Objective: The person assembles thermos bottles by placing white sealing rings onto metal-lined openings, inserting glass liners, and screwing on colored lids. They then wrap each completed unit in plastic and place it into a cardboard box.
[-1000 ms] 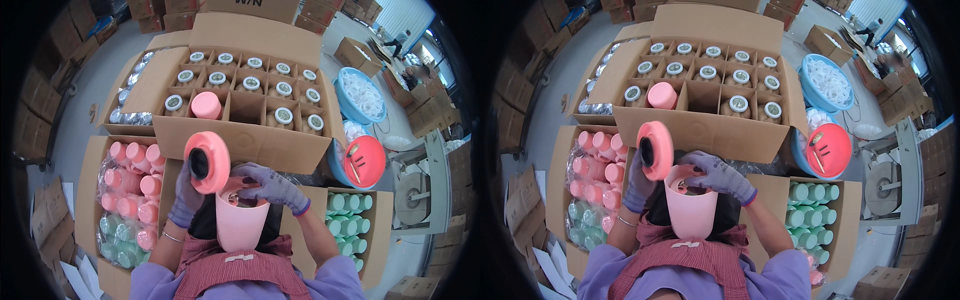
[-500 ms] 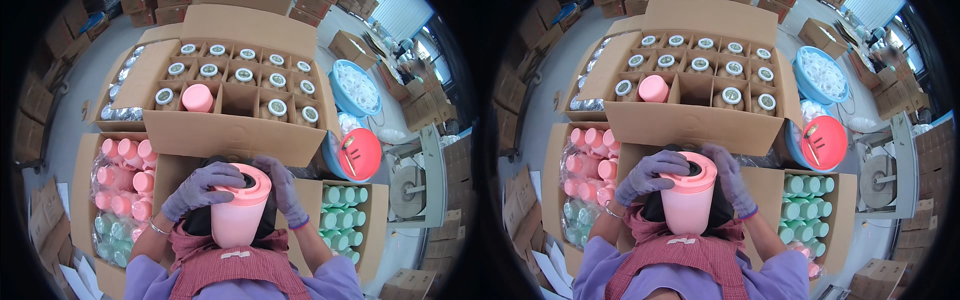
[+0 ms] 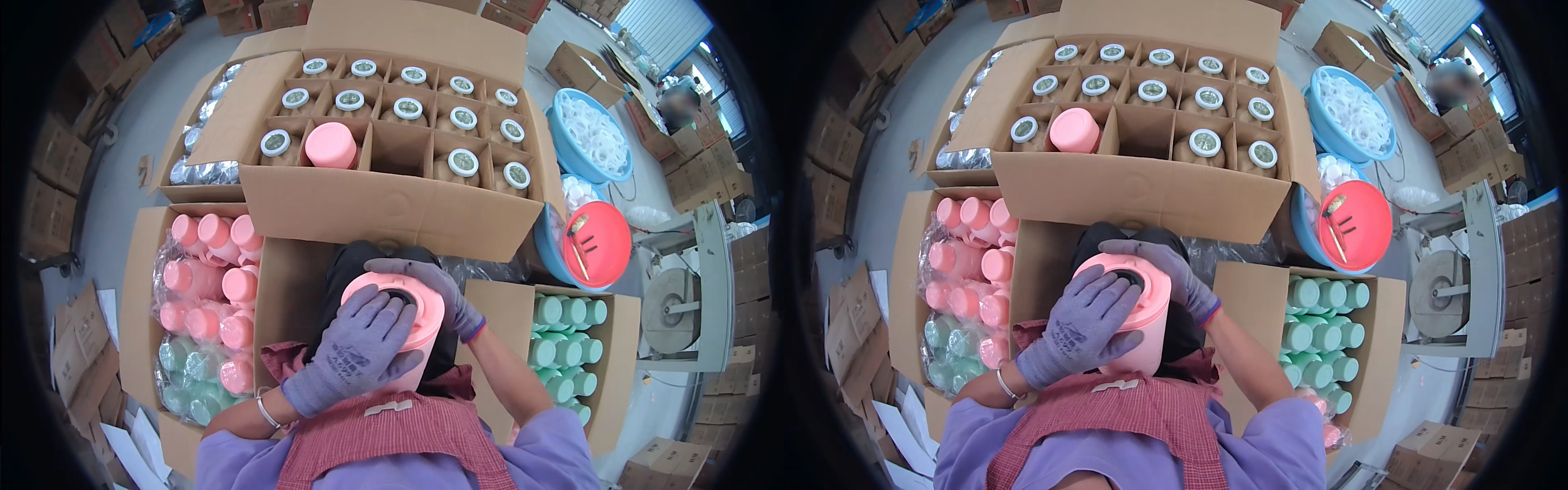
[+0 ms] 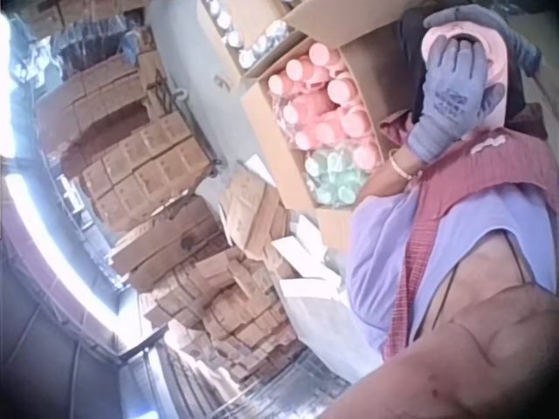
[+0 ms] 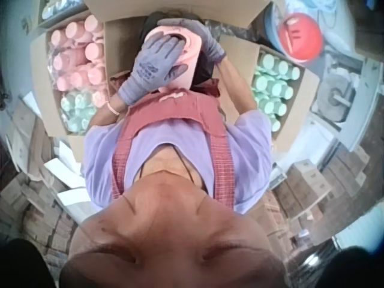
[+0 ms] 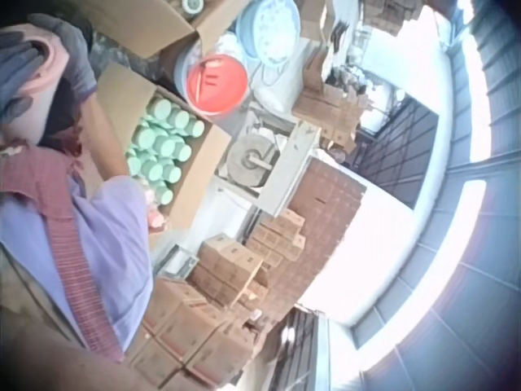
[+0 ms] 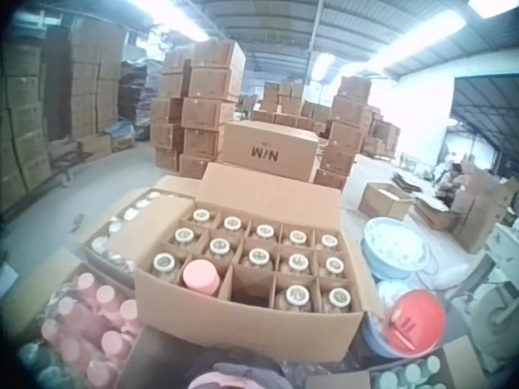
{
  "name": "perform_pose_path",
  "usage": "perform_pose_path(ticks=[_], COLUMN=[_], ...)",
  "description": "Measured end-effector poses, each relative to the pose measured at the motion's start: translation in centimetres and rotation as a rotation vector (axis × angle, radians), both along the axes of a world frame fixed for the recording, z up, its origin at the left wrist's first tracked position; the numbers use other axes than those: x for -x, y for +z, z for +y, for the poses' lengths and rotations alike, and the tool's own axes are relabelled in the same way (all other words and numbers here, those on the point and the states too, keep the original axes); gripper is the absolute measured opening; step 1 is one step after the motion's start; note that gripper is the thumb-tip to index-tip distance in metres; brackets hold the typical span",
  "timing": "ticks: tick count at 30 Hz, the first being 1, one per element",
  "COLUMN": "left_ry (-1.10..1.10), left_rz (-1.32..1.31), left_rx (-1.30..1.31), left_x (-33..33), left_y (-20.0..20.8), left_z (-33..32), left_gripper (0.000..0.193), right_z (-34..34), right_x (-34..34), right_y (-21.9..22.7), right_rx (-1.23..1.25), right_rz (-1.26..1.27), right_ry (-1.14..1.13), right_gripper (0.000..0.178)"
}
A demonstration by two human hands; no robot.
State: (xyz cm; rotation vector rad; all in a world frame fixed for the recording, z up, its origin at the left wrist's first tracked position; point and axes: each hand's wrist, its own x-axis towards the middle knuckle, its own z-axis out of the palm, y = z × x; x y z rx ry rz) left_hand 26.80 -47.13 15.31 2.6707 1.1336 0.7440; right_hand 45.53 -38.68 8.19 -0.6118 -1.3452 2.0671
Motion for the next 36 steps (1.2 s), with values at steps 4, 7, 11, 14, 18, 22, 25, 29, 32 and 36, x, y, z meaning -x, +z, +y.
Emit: perform_pose_path(ticks=[4, 7, 11, 14, 18, 22, 25, 29, 32, 36], left_ry=[-0.02, -0.15, -0.13, -0.29, -0.381, -0.434, -0.313, -0.076, 0.042, 0.038], left_rz=[-0.088, -0.218, -1.065, -1.035, -0.67, -0.295, -0.423, -0.847, -0.984, -0.806], left_rx=[0.134, 0.054, 1.139, 1.148, 0.734, 0.772, 0.875, 1.215, 1.322, 0.998], left_x=[-0.2, 1.9, 0.6, -1.9, -3.4, -1.2, 1.2, 1.9, 0.5, -1.0], left_y=[-0.4, -2.0, -8.1, -7.7, -8.2, -3.0, -5.7, -9.5, -11.5, -9.1], left_z=[0.7, 2.1, 5.2, 5.1, 3.4, 0.5, -3.3, -5.6, -6.4, -6.6], left_gripper=[0.058, 0.058, 0.039, 0.042, 0.028, 0.045, 0.058, 0.064, 0.063, 0.043], right_z=[0.3, -1.5, -7.2, -10.6, -12.8, -14.1, -14.5, -13.1, -12.7, -13.1], right_x=[-1.4, -2.0, -3.1, -5.0, -7.6, -9.3, -11.5, -11.8, -9.6, -10.2], right_y=[1.2, 3.5, 8.7, 11.1, 13.9, 10.6, 5.4, 4.8, 4.7, 1.9], right_rx=[-0.152, -0.467, -1.027, -1.067, -0.802, -0.275, -0.384, -0.731, -0.676, -0.087], right_rz=[-0.131, -0.313, -0.633, -0.681, -0.862, -1.063, -1.067, -1.079, -0.587, -0.516], right_ry=[-0.021, -0.091, -0.065, -0.075, -0.194, -0.528, -0.566, -0.502, -0.701, -0.641], right_gripper=[0.041, 0.049, 0.052, 0.053, 0.063, 0.054, 0.041, 0.039, 0.037, 0.052])
